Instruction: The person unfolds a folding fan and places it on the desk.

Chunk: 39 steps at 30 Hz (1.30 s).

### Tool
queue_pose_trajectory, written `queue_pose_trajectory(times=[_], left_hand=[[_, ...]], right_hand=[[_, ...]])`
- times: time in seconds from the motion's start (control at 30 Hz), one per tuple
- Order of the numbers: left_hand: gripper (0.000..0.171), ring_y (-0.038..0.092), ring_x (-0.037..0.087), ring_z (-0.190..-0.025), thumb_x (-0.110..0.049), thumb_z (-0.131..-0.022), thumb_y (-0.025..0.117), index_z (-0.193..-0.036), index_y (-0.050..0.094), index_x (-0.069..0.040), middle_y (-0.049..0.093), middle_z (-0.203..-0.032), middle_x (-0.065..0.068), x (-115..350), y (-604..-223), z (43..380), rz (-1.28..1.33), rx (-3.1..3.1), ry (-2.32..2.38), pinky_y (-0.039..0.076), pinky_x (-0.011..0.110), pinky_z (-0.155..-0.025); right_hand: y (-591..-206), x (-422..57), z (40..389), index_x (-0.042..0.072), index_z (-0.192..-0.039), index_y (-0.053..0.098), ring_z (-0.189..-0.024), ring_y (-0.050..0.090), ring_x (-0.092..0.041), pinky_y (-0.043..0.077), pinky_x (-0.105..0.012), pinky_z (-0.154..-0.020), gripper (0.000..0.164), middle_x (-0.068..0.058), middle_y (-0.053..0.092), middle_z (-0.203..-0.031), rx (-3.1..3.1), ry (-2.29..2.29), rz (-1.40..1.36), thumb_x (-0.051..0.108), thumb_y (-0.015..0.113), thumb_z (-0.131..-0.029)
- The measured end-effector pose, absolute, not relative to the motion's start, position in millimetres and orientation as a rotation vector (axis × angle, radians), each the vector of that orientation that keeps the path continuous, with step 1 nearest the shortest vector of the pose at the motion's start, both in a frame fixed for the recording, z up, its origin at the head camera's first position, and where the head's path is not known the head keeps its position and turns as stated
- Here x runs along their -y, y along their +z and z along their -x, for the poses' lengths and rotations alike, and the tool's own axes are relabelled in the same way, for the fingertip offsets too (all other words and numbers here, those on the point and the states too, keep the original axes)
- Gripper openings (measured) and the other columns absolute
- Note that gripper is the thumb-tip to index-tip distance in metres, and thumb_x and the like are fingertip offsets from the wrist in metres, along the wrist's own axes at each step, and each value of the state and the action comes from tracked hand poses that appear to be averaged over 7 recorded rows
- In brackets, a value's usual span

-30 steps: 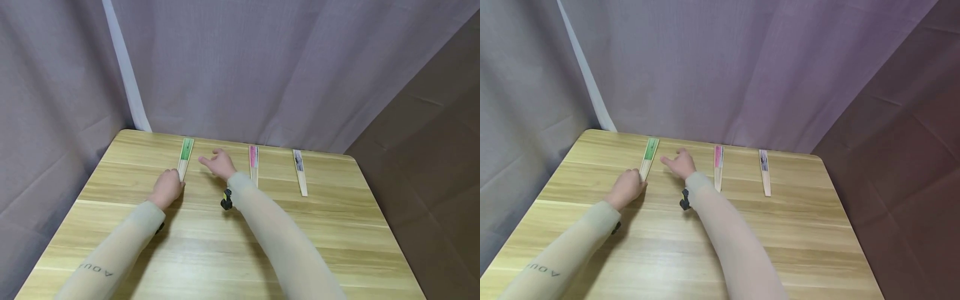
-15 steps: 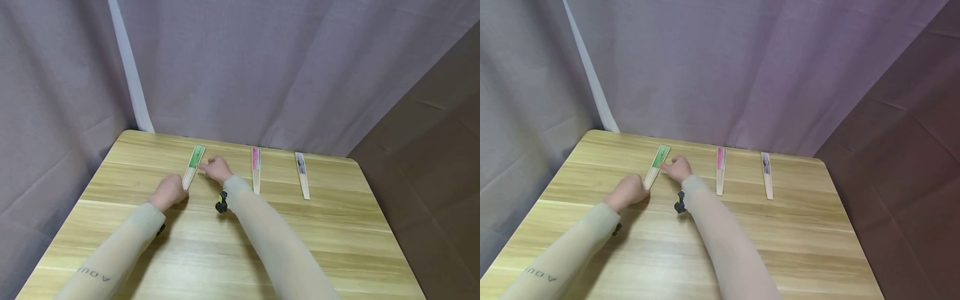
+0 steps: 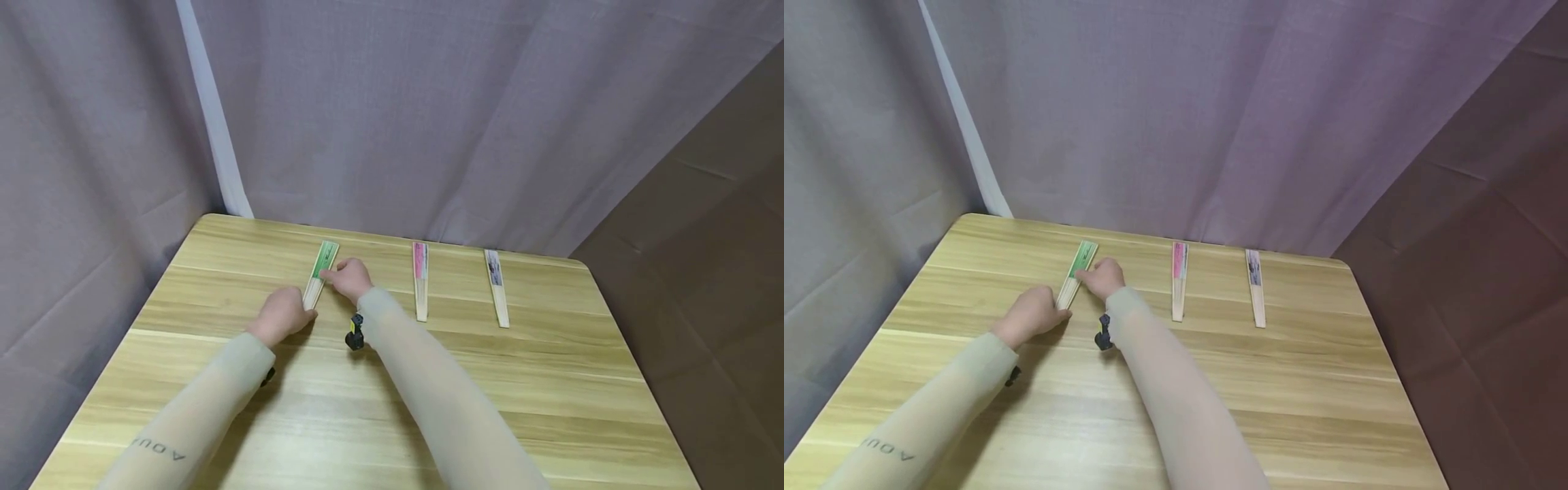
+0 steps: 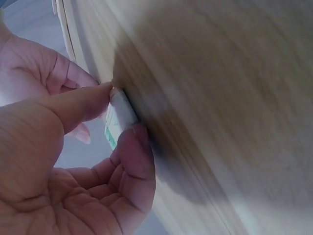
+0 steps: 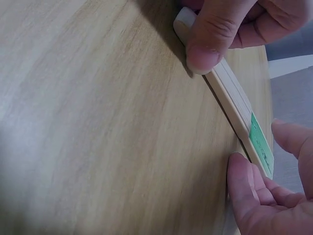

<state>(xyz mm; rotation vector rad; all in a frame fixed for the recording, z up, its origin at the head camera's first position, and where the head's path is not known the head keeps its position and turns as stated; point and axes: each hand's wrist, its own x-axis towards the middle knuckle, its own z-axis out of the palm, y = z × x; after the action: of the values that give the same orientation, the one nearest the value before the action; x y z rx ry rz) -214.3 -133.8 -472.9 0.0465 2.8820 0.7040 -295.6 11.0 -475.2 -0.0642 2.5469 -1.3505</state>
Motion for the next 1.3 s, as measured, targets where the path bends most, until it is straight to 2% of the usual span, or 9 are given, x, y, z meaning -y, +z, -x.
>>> queue_pose_trajectory(times=[0.07,0.17,0.27,0.33,0.5,0.77,1.07,1.17,1.3], left_hand=[[0.035,0.054,0.022,-0.058,-0.029,-0.084,0.075,-0.078,0.056,0.0,0.056,-0.067,0.008,134,-475,215,-0.051,-2.899,0.696,0.048,0.032,-0.048],[0.037,0.053,0.022,-0.058,-0.03,-0.083,0.078,-0.077,0.056,0.0,0.056,-0.067,0.008,135,-475,216,-0.059,-2.907,0.691,0.048,0.033,-0.049],[0.039,0.052,0.022,-0.057,-0.031,-0.081,0.079,-0.075,0.056,-0.001,0.056,-0.066,0.008,135,-475,216,-0.064,-2.892,0.709,0.047,0.031,-0.047],[0.039,0.052,0.021,-0.056,-0.031,-0.081,0.08,-0.073,0.055,-0.002,0.055,-0.065,0.008,134,-474,216,-0.069,-2.886,0.716,0.047,0.031,-0.046],[0.039,0.051,0.021,-0.055,-0.031,-0.079,0.081,-0.069,0.054,-0.004,0.054,-0.063,0.007,133,-473,216,-0.069,-2.879,0.733,0.045,0.03,-0.046],[0.037,0.048,0.018,-0.053,-0.029,-0.077,0.083,-0.066,0.055,-0.007,0.054,-0.06,0.005,138,-476,217,-0.084,-2.846,0.841,0.043,0.029,-0.045],[0.03,0.05,0.017,-0.058,-0.025,-0.075,0.085,-0.069,0.063,-0.005,0.058,-0.063,0.002,143,-474,216,-0.098,-2.789,0.951,0.043,0.028,-0.051],[0.029,0.051,0.018,-0.061,-0.023,-0.076,0.084,-0.073,0.061,-0.005,0.058,-0.066,0.003,144,-473,215,-0.085,-2.778,0.97,0.044,0.028,-0.053],[0.029,0.05,0.018,-0.061,-0.022,-0.078,0.083,-0.074,0.06,-0.004,0.056,-0.066,0.003,148,-475,214,-0.094,-2.783,1.008,0.043,0.027,-0.051]], right_hand=[[-475,-9,297,-0.004,-0.112,0.059,-0.072,0.056,-0.012,0.051,-0.024,-0.072,0.045,-0.007,0.065,-0.091,-2.574,-1.324,0.064,0.028,0.075,-0.085],[-475,-7,299,0.0,-0.086,0.062,-0.054,0.047,-0.01,0.04,-0.02,-0.05,0.031,-0.002,0.061,-0.066,-2.589,-1.28,0.049,0.028,0.076,-0.085],[-475,-4,302,0.002,-0.065,0.06,-0.041,0.035,-0.01,0.027,-0.022,-0.037,0.036,0.001,0.05,-0.047,-2.581,-1.244,0.027,0.028,0.075,-0.085],[-475,-3,303,0.001,-0.062,0.063,-0.039,0.032,-0.009,0.024,-0.022,-0.034,0.037,0.002,0.045,-0.043,-2.57,-1.238,0.013,0.027,0.075,-0.086],[-475,-2,304,-0.003,-0.07,0.068,-0.039,0.033,-0.009,0.025,-0.022,-0.033,0.034,0.004,0.044,-0.043,-2.555,-1.257,-0.029,0.026,0.075,-0.086],[-477,1,305,0.012,-0.049,0.048,-0.038,0.03,-0.009,0.022,-0.022,-0.033,0.047,0.004,0.04,-0.042,-2.529,-1.31,-0.092,0.025,0.076,-0.084],[-482,3,308,0.014,-0.049,0.05,-0.039,0.034,-0.009,0.024,-0.022,-0.034,0.046,0.003,0.048,-0.045,-2.532,-1.298,-0.095,0.029,0.075,-0.085],[-482,2,308,0.013,-0.053,0.051,-0.042,0.039,-0.01,0.029,-0.022,-0.037,0.042,0.002,0.051,-0.049,-2.488,-1.38,-0.113,0.028,0.076,-0.084],[-482,-1,306,0.009,-0.066,0.057,-0.056,0.053,-0.012,0.049,-0.023,-0.051,0.03,0.0,0.057,-0.065,-2.387,-1.547,-0.107,0.023,0.076,-0.084]])
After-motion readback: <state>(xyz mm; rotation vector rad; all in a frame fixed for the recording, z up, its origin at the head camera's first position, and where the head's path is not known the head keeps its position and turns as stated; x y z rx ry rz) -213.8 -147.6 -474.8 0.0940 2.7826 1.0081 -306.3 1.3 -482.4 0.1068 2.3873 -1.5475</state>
